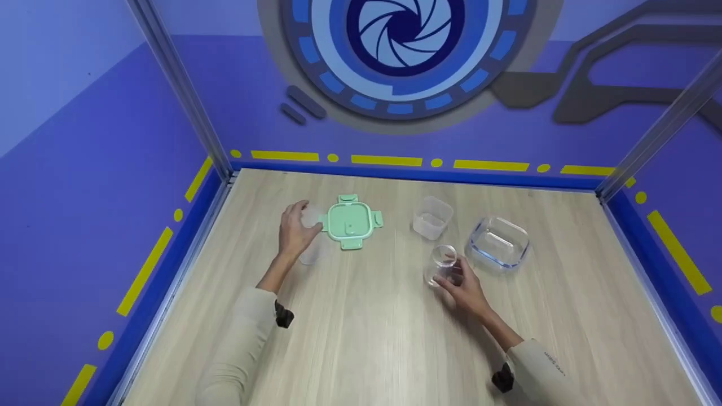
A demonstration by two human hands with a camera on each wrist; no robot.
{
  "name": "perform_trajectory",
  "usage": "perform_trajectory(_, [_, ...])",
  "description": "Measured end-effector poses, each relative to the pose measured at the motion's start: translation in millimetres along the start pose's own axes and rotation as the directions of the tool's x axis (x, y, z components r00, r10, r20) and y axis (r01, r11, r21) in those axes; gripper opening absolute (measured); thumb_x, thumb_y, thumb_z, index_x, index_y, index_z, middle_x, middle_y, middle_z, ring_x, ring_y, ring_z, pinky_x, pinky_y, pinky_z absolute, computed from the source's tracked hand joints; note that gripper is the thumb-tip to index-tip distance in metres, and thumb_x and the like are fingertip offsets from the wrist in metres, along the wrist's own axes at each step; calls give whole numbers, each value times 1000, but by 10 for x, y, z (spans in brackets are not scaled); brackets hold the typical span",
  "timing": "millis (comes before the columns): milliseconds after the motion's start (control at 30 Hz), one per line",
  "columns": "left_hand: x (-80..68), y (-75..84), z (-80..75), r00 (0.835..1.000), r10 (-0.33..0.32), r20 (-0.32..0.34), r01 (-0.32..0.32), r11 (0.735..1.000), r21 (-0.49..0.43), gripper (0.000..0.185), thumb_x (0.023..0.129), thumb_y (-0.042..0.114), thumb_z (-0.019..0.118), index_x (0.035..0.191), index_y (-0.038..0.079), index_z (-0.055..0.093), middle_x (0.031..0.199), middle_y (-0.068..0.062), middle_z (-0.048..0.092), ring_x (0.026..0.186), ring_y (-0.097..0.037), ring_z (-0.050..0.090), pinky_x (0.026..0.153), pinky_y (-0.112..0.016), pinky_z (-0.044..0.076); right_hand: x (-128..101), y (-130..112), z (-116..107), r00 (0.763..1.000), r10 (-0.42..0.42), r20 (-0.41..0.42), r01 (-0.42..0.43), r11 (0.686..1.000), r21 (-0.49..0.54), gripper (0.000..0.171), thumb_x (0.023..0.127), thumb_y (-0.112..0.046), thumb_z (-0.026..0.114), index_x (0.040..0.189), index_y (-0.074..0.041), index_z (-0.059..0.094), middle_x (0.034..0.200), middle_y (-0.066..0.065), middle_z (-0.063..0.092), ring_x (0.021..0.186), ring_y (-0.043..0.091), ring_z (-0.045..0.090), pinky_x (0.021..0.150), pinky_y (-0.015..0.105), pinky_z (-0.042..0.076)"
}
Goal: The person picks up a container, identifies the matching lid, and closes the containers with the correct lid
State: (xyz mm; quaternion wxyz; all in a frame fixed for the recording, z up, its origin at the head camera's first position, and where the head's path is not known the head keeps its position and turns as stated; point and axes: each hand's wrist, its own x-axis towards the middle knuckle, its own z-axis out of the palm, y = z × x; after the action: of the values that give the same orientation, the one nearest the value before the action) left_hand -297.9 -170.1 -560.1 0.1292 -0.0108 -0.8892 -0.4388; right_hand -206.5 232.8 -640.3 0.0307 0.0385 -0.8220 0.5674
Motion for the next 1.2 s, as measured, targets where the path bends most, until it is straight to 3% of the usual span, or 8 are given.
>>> perform_trajectory(133, [-146, 141, 15, 981, 174, 85, -173, 985, -15, 66, 83, 10, 80, 143, 2, 54, 136, -19, 63, 125, -37, 59, 108, -52, 46, 32, -32, -26, 1000, 9, 7, -9, 1000, 19, 62, 89, 2, 75, 144, 3, 46, 131, 31, 58, 125, 48, 57, 109, 63, 43])
perform_trajectory(300, [-315, 255, 119, 918, 352, 182, -356, 935, -11, 66, 82, 6, 82, 141, -3, 54, 135, -23, 63, 123, -37, 61, 104, -51, 51, 54, -59, -19, 1000, 9, 8, -10, 999, 42, 62, 87, 6, 75, 142, 7, 48, 127, 32, 59, 123, 50, 56, 109, 64, 42])
perform_trajectory(400, [-405, 328, 206, 882, 400, 249, -403, 914, -43, 65, 82, 6, 83, 139, -4, 55, 135, -22, 62, 124, -37, 60, 103, -52, 52, 44, -84, 3, 999, 20, 43, -21, 999, 29, 62, 87, 0, 78, 141, 3, 50, 129, 27, 62, 125, 45, 58, 108, 60, 45])
perform_trajectory(500, [-473, 410, 304, 853, 417, 314, -406, 908, -104, 63, 83, 5, 81, 140, -3, 54, 135, -22, 62, 124, -35, 60, 98, -51, 54, 28, -108, 30, 997, 19, 77, -22, 999, 38, 62, 87, -5, 80, 142, 0, 50, 132, 24, 61, 126, 42, 59, 108, 58, 46])
perform_trajectory(667, [-552, 522, 477, 822, 411, 395, -372, 912, -173, 64, 85, 5, 80, 143, -2, 52, 136, -22, 62, 124, -33, 59, 93, -46, 57, 4, -115, 74, 996, -16, 89, 9, 997, 82, 62, 87, -3, 79, 141, 1, 51, 135, 25, 60, 126, 43, 59, 108, 59, 47])
perform_trajectory(900, [-611, 625, 672, 805, 392, 445, -336, 920, -202, 65, 84, 6, 81, 143, 0, 53, 136, -20, 62, 124, -30, 60, 94, -40, 57, 23, -132, 157, 996, 19, 85, -27, 995, 92, 62, 85, -5, 82, 140, -1, 52, 134, 22, 62, 127, 40, 59, 109, 56, 47])
perform_trajectory(1067, [-634, 669, 790, 794, 413, 445, -358, 911, -207, 64, 83, 7, 81, 141, 1, 55, 135, -19, 63, 121, -29, 61, 94, -37, 57, 37, -134, 199, 994, 33, 101, -40, 997, 61, 63, 86, -7, 82, 141, -2, 52, 133, 21, 62, 126, 39, 61, 107, 56, 48])
perform_trajectory(1200, [-626, 721, 880, 777, 433, 457, -387, 901, -195, 64, 84, 8, 81, 142, 3, 54, 136, -17, 63, 119, -27, 61, 95, -34, 56, 43, -120, 199, 995, 34, 90, -39, 998, 56, 63, 85, -6, 83, 140, -3, 53, 134, 21, 63, 125, 39, 61, 108, 57, 48])
